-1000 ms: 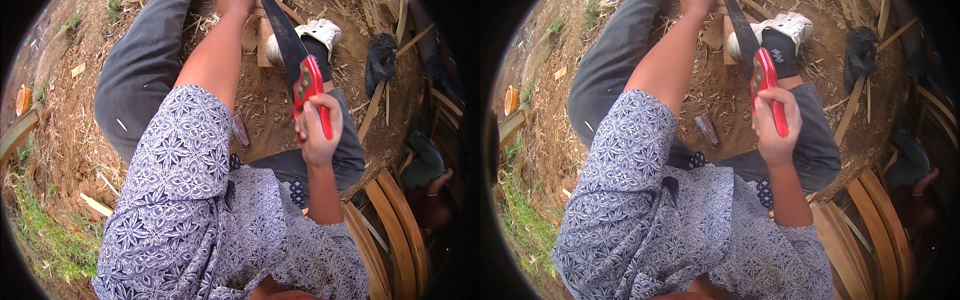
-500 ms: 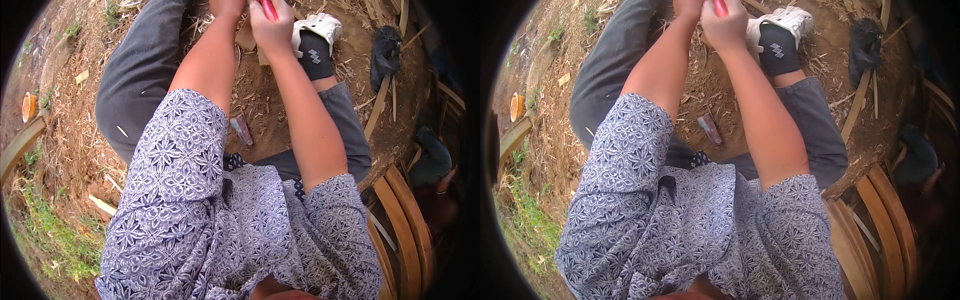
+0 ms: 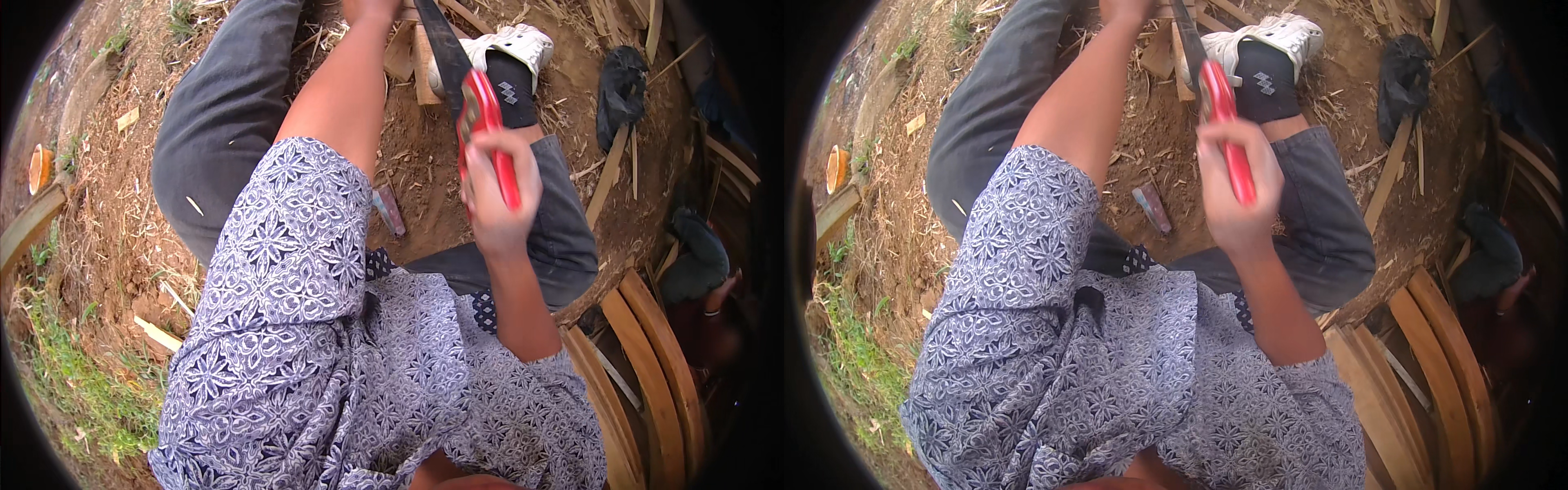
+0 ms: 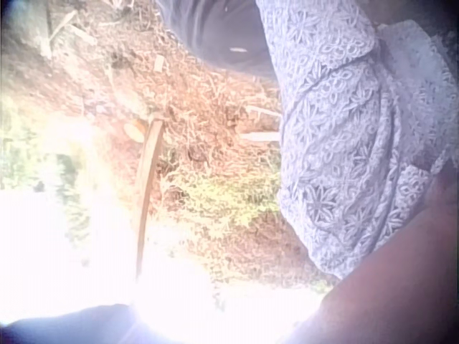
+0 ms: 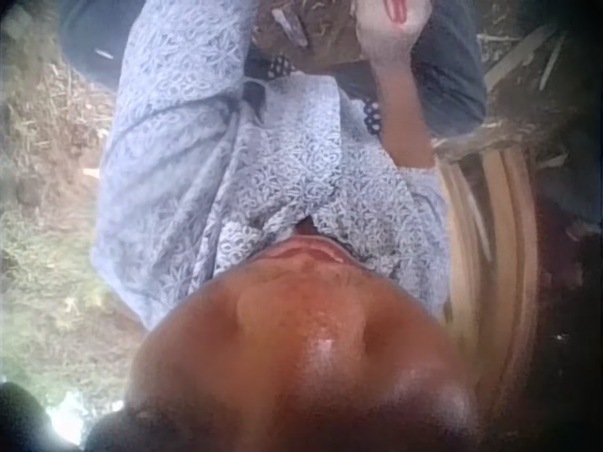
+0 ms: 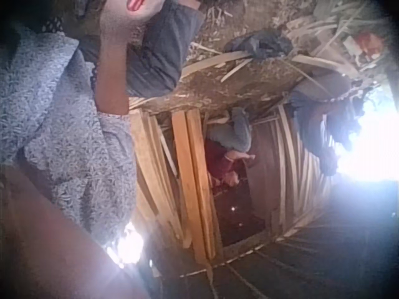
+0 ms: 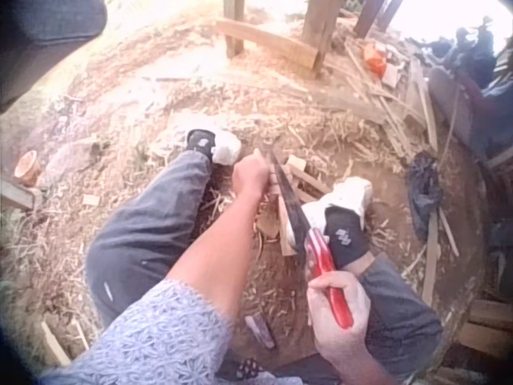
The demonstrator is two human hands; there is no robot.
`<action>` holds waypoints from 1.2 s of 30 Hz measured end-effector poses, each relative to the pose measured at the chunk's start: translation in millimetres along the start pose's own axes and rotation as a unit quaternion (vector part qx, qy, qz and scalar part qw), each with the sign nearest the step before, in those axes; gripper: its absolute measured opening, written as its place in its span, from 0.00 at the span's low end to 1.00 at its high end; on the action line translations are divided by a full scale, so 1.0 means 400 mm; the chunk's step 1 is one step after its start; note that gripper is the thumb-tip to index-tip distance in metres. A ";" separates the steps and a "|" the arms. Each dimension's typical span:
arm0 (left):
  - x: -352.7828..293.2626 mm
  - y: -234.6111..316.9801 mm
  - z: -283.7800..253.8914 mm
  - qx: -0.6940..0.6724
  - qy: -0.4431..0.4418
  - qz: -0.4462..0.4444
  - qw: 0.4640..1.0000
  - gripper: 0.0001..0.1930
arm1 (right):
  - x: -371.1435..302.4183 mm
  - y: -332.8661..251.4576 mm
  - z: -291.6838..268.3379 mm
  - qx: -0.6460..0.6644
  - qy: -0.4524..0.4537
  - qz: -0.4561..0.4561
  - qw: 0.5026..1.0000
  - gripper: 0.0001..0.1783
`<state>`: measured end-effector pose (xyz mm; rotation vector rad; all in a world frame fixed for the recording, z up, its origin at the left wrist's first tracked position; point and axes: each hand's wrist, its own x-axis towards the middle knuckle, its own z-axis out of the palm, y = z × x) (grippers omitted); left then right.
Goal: The person sits on the ground and uses a red hand saw to cut small wooden pieces held between their feet. They repeatedly saw through the wood, then use a hammer to split the cut pieces further.
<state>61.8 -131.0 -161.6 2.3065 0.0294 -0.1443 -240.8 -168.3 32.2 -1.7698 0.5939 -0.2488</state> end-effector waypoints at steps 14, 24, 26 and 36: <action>0.008 -0.015 0.039 0.010 0.034 0.026 0.999 0.31 | 0.181 0.100 0.120 -0.048 0.027 -0.123 0.991 0.07; 0.002 -0.007 0.023 -0.002 0.022 0.011 1.000 0.31 | 0.050 0.040 0.053 0.019 0.010 -0.026 0.999 0.06; -0.007 -0.009 0.018 0.001 0.012 -0.005 1.000 0.31 | 0.170 0.092 0.131 0.010 0.028 -0.089 0.996 0.07; 0.014 -0.007 0.035 0.001 0.007 0.013 1.000 0.32 | 0.280 0.147 0.180 -0.038 0.068 -0.219 0.973 0.05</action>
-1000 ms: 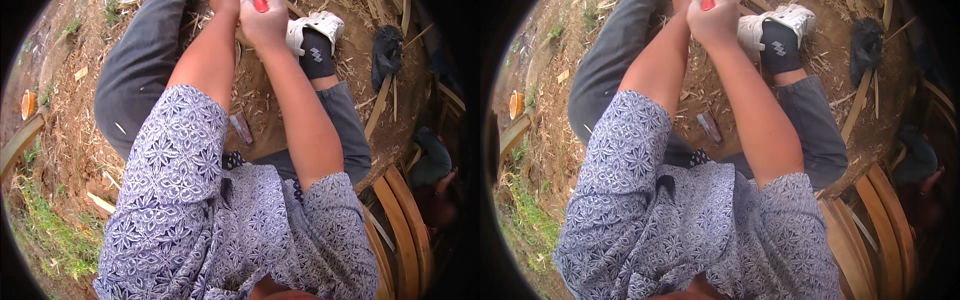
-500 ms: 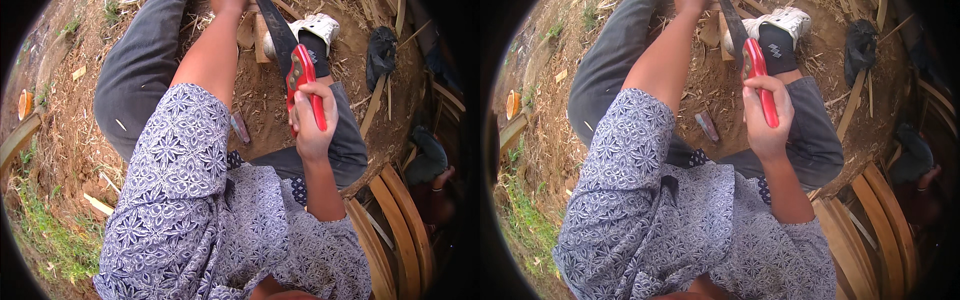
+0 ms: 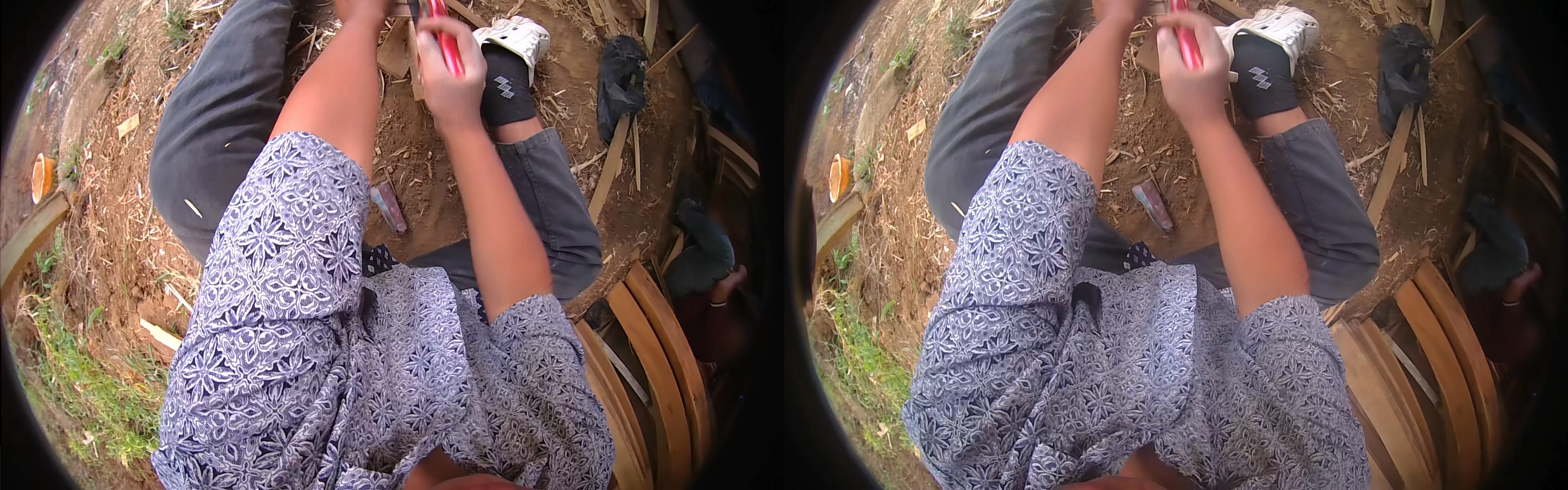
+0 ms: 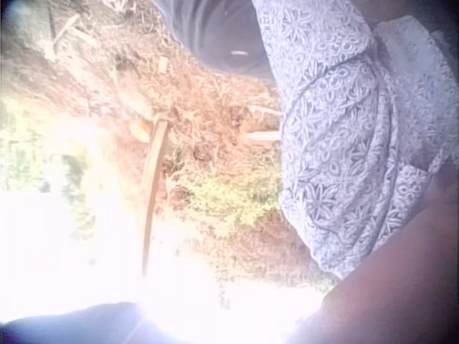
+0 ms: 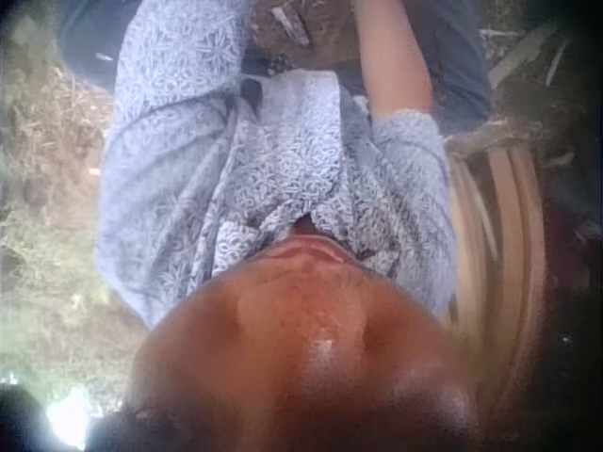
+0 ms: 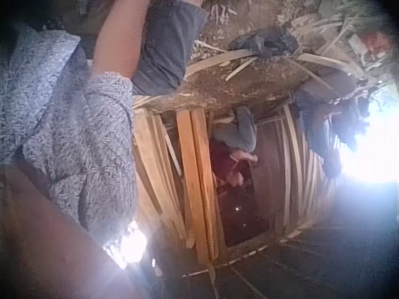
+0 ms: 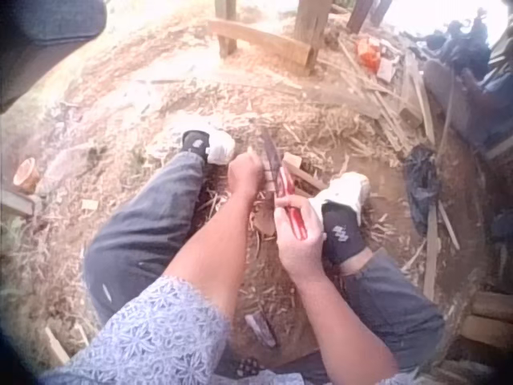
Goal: The person sits on the ground and uses a red hand saw to cut small wooden pieces held between their feet. They repeatedly saw through the wood, then use a hammer to split the cut pieces further.
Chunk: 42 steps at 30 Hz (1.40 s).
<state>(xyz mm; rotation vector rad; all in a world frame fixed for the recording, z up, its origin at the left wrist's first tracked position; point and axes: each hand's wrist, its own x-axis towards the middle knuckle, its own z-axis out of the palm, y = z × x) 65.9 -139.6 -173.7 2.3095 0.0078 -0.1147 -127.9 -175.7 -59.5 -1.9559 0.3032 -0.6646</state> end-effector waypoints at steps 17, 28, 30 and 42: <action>0.032 -0.063 0.024 0.048 0.011 0.034 0.998 0.32 | -0.018 -0.175 -0.042 0.080 -0.079 0.131 0.985 0.05; 0.043 -0.099 -0.009 0.028 -0.109 -0.059 0.992 0.38 | -0.106 -0.146 -0.071 0.049 -0.077 0.066 0.994 0.06; 0.014 -0.057 -0.017 -0.002 -0.123 -0.050 0.991 0.38 | -0.107 -0.137 -0.110 0.048 -0.066 0.087 0.993 0.08; -0.013 -0.051 -0.073 -0.249 -0.162 -0.089 0.951 0.38 | -0.104 -0.118 -0.125 0.036 -0.083 0.059 0.994 0.06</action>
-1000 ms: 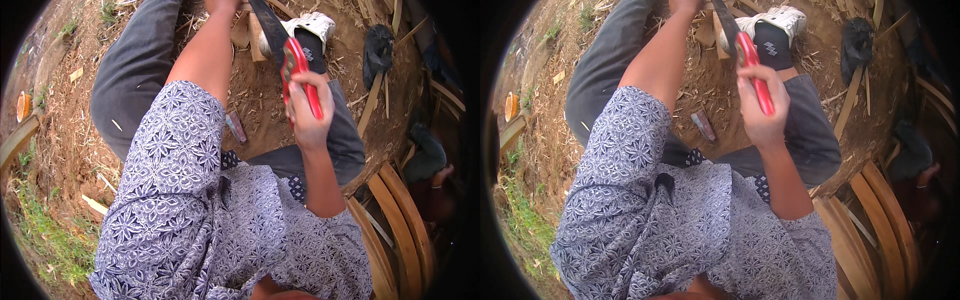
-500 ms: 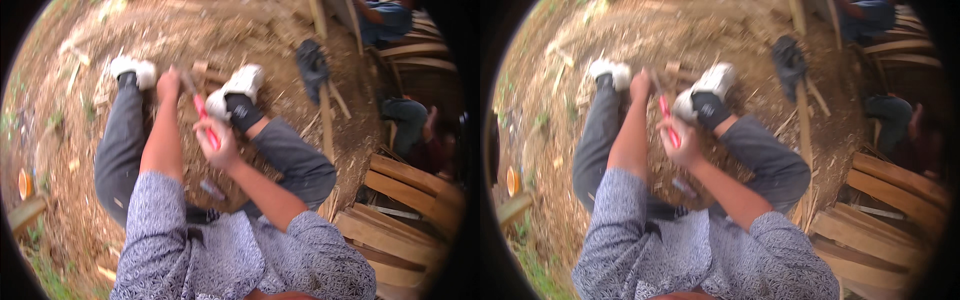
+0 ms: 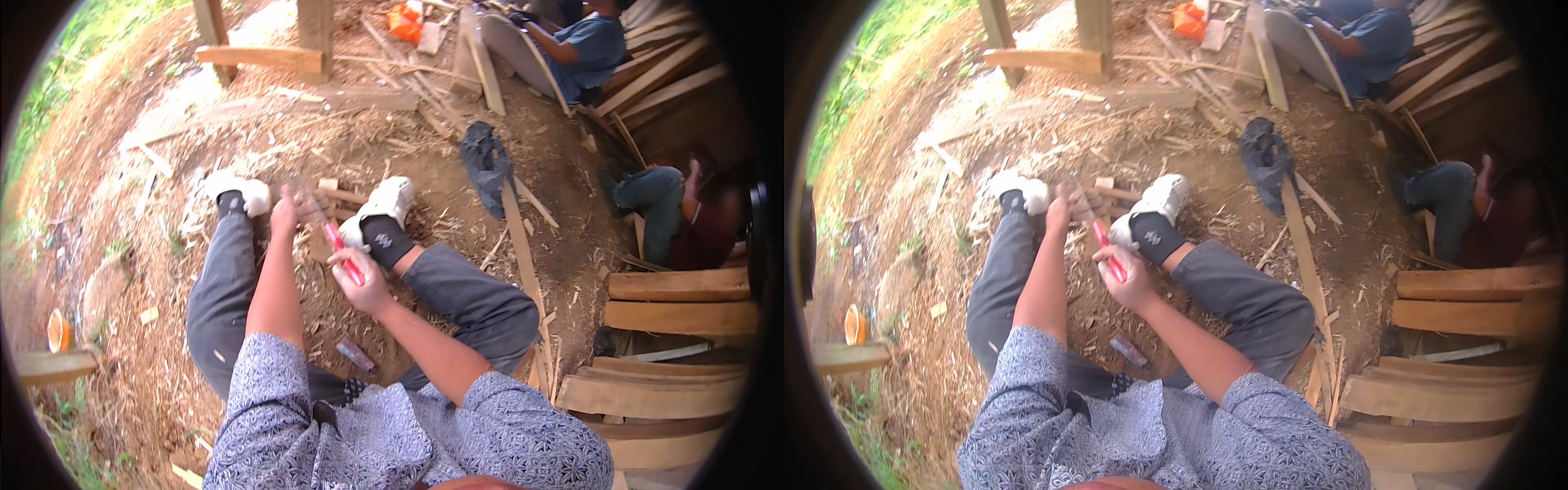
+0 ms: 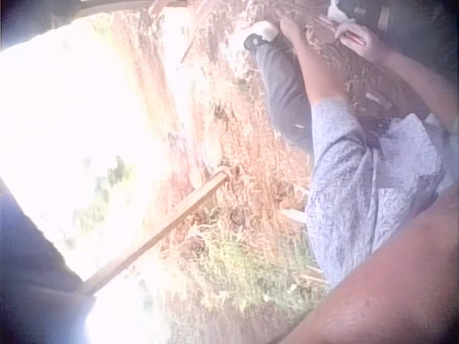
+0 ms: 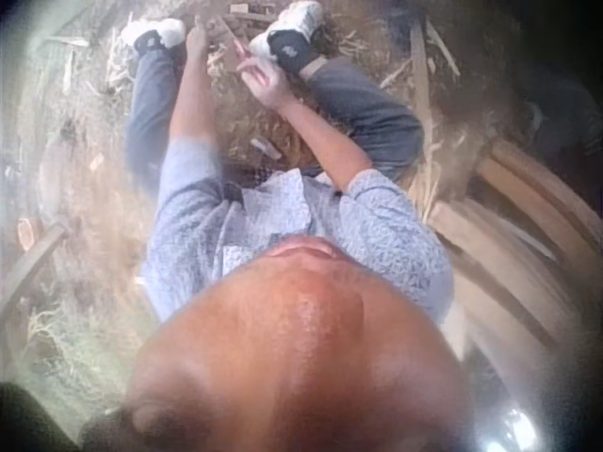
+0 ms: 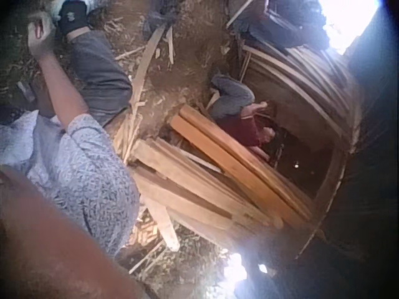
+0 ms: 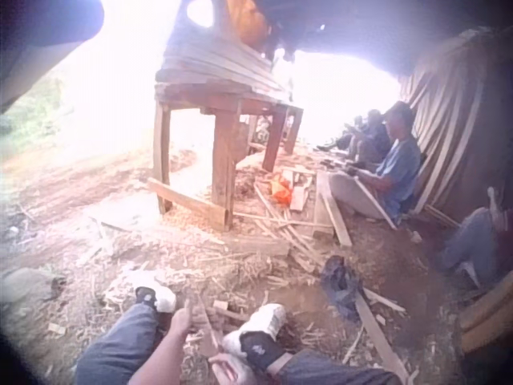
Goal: The person sits on the ground and uses a red hand saw to cut small wooden pieces held between their feet. They repeatedly saw through the wood, then use a hammer to split the cut pieces further.
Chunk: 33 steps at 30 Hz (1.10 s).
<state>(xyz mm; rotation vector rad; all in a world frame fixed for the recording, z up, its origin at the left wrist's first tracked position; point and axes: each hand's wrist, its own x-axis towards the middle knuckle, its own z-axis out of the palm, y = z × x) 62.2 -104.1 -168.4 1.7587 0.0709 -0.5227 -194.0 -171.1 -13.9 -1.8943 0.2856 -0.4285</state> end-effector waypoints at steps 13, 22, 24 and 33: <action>-0.058 -0.001 -0.012 -0.135 -0.100 -0.192 0.967 0.12 | -0.007 0.046 -0.023 0.152 -0.013 0.142 0.978 0.07; -0.020 -0.015 0.002 0.089 -0.053 -0.058 0.993 0.18 | 0.004 0.055 0.002 0.081 -0.015 0.086 0.993 0.07; -0.030 -0.013 0.010 0.244 0.006 0.054 0.968 0.29 | 0.011 0.038 0.007 0.080 -0.014 0.095 0.992 0.07; -0.073 0.040 0.042 0.299 0.056 -0.024 0.952 0.26 | 0.017 -0.013 -0.003 0.047 0.014 0.123 0.991 0.05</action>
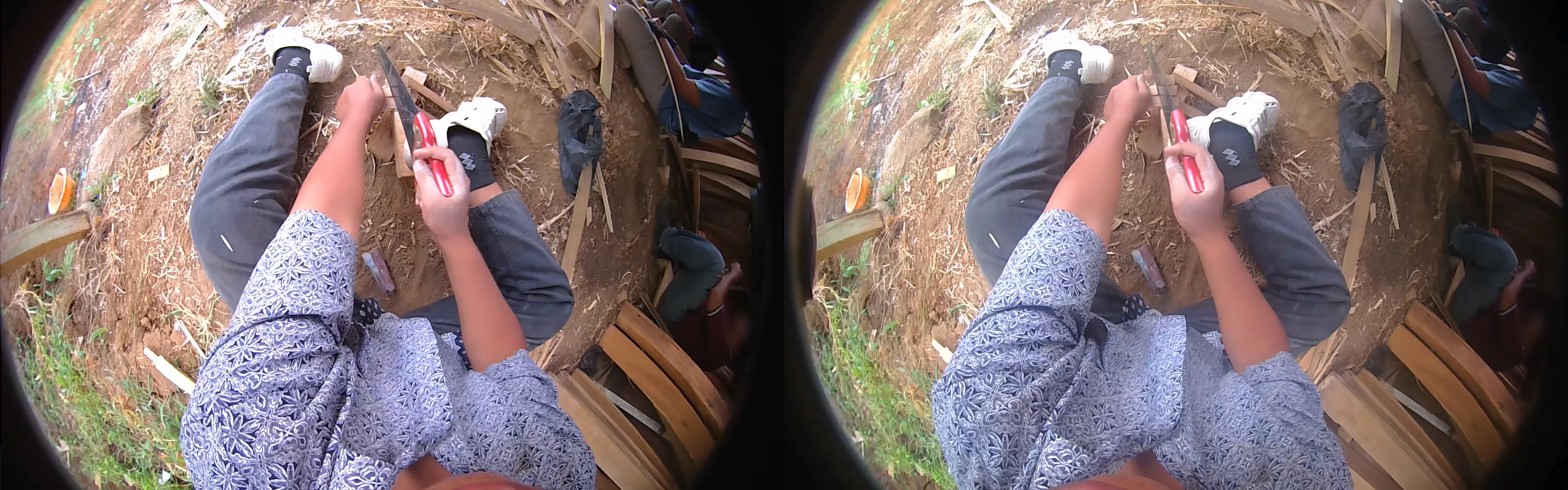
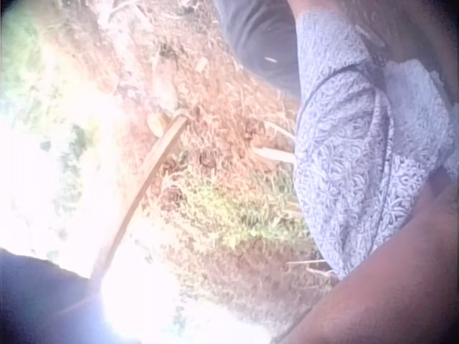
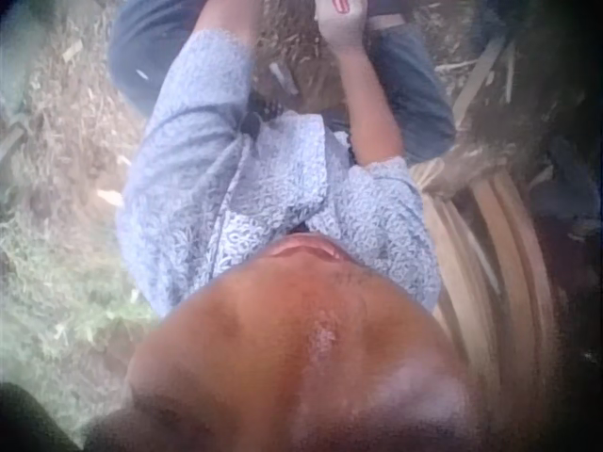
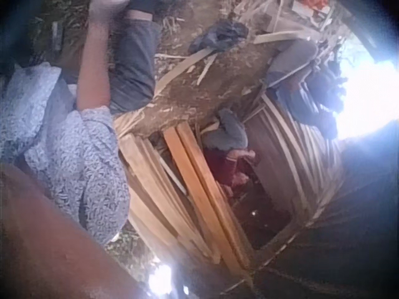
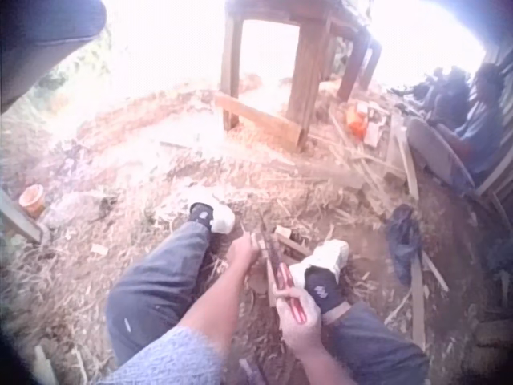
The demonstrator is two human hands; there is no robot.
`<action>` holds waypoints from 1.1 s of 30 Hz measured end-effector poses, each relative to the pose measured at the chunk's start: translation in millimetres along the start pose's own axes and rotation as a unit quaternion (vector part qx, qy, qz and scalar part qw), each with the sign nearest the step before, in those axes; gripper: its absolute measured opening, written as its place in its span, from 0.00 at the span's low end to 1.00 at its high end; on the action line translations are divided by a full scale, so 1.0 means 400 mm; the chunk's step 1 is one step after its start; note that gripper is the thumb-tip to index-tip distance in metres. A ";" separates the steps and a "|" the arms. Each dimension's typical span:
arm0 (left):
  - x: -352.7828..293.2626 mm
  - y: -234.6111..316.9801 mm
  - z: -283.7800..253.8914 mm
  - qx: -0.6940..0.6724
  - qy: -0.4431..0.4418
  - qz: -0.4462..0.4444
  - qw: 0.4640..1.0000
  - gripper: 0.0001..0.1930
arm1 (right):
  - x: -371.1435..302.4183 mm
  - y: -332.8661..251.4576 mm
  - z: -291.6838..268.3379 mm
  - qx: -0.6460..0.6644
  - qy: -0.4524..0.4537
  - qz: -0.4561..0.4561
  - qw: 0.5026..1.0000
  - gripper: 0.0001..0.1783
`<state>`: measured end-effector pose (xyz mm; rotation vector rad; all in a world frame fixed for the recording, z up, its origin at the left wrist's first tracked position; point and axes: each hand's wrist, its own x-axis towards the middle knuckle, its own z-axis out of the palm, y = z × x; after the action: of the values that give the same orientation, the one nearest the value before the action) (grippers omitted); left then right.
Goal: The person sits on the ground and uses a red hand saw to cut small wooden pieces held between their feet. They repeatedly saw through the wood, then use a hammer to split the cut pieces further.
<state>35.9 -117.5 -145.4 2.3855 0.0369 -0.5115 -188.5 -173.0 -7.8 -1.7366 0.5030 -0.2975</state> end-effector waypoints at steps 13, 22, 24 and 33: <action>0.008 -0.029 0.035 -0.009 0.036 0.018 0.999 0.27 | -0.060 -0.098 -0.060 0.001 -0.016 0.030 0.999 0.05; -0.003 -0.025 0.013 -0.003 0.043 0.022 0.999 0.27 | 0.060 -0.014 0.056 0.003 -0.005 -0.001 1.000 0.06; -0.003 -0.015 0.014 -0.007 0.046 0.016 0.999 0.27 | 0.024 0.009 0.059 -0.030 0.011 -0.035 0.999 0.06; 0.018 -0.047 0.031 0.005 0.059 0.024 0.998 0.27 | -0.220 -0.120 -0.092 -0.033 -0.008 0.059 0.998 0.07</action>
<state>35.2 -111.6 -168.4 2.4183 0.0283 -0.3496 -274.0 -154.2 53.3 -1.7638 0.6070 -0.1851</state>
